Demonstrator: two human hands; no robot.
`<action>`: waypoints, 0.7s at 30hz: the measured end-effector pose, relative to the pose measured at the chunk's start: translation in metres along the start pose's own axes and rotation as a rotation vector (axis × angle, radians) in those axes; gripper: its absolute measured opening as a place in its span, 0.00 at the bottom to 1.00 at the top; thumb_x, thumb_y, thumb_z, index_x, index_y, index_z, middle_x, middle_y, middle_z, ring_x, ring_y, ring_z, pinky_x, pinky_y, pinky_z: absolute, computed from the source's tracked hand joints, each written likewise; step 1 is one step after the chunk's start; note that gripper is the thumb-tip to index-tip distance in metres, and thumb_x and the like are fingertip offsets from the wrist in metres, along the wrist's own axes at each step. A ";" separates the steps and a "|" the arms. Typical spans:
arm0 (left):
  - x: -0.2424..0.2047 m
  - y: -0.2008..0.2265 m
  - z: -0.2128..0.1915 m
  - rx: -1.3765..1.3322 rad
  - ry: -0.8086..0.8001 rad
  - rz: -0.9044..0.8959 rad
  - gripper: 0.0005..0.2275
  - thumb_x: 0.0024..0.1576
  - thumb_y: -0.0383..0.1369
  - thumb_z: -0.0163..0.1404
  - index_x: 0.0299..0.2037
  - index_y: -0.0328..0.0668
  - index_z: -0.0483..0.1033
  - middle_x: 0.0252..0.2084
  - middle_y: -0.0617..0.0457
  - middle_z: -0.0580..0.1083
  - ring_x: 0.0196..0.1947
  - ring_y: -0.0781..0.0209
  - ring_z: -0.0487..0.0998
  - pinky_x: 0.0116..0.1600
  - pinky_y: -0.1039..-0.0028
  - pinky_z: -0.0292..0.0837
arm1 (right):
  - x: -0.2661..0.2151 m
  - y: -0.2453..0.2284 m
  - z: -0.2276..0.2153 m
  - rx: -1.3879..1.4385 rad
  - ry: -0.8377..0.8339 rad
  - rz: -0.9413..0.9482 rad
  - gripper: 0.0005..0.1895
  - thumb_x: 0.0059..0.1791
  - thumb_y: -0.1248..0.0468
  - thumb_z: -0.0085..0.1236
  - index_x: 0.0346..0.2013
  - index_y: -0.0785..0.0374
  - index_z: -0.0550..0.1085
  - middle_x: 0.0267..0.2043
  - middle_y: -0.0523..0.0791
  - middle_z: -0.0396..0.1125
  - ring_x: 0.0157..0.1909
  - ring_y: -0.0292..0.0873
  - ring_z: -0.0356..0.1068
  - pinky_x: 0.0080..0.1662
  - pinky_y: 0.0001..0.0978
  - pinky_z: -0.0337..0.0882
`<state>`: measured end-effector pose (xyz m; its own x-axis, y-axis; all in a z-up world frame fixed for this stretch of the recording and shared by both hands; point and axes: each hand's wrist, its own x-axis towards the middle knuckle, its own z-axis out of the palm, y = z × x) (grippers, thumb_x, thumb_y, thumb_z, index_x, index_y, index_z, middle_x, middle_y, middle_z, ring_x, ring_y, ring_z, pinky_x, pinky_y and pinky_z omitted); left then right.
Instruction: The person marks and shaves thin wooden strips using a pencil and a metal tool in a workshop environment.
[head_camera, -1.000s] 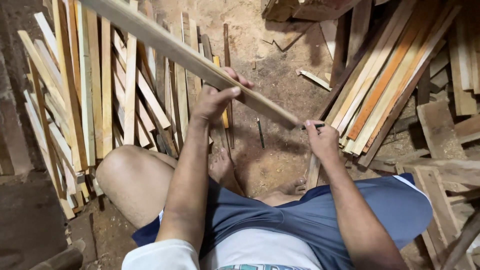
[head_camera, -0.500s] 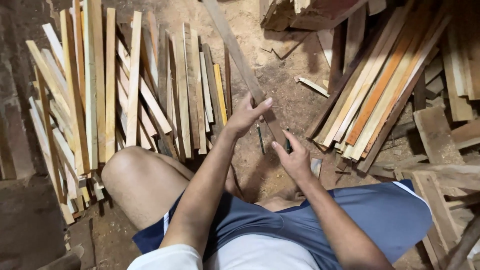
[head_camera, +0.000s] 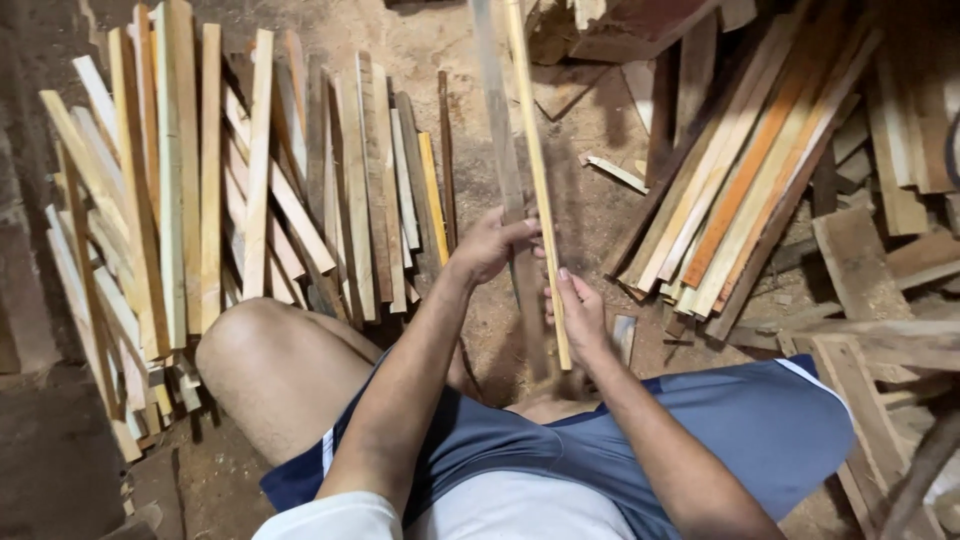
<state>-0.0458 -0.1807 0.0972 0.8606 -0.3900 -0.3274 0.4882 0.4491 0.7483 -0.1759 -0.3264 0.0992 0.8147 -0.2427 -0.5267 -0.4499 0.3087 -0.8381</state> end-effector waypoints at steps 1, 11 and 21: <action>-0.010 0.012 0.007 0.000 -0.009 -0.006 0.19 0.55 0.24 0.58 0.58 0.38 0.74 0.43 0.43 0.81 0.33 0.50 0.85 0.33 0.66 0.83 | -0.002 0.002 0.000 0.002 0.010 -0.002 0.25 0.54 0.46 0.58 0.54 0.64 0.76 0.35 0.46 0.71 0.28 0.33 0.69 0.27 0.20 0.74; -0.016 -0.008 0.035 0.244 -0.125 -0.068 0.18 0.66 0.34 0.46 0.65 0.41 0.65 0.34 0.43 0.75 0.14 0.59 0.72 0.13 0.74 0.65 | -0.019 0.014 -0.006 -0.087 0.276 -0.245 0.17 0.57 0.53 0.52 0.45 0.64 0.77 0.18 0.47 0.66 0.17 0.39 0.69 0.20 0.24 0.68; -0.019 -0.038 0.069 0.271 -0.179 -0.129 0.17 0.67 0.37 0.46 0.61 0.37 0.68 0.33 0.43 0.74 0.12 0.64 0.69 0.13 0.78 0.59 | -0.010 -0.005 -0.019 0.054 0.411 -0.280 0.17 0.58 0.52 0.48 0.40 0.62 0.75 0.18 0.47 0.65 0.15 0.39 0.67 0.18 0.25 0.68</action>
<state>-0.0906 -0.2461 0.1151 0.7435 -0.5753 -0.3410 0.5146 0.1667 0.8410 -0.1884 -0.3428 0.1059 0.6847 -0.6622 -0.3045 -0.2064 0.2245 -0.9524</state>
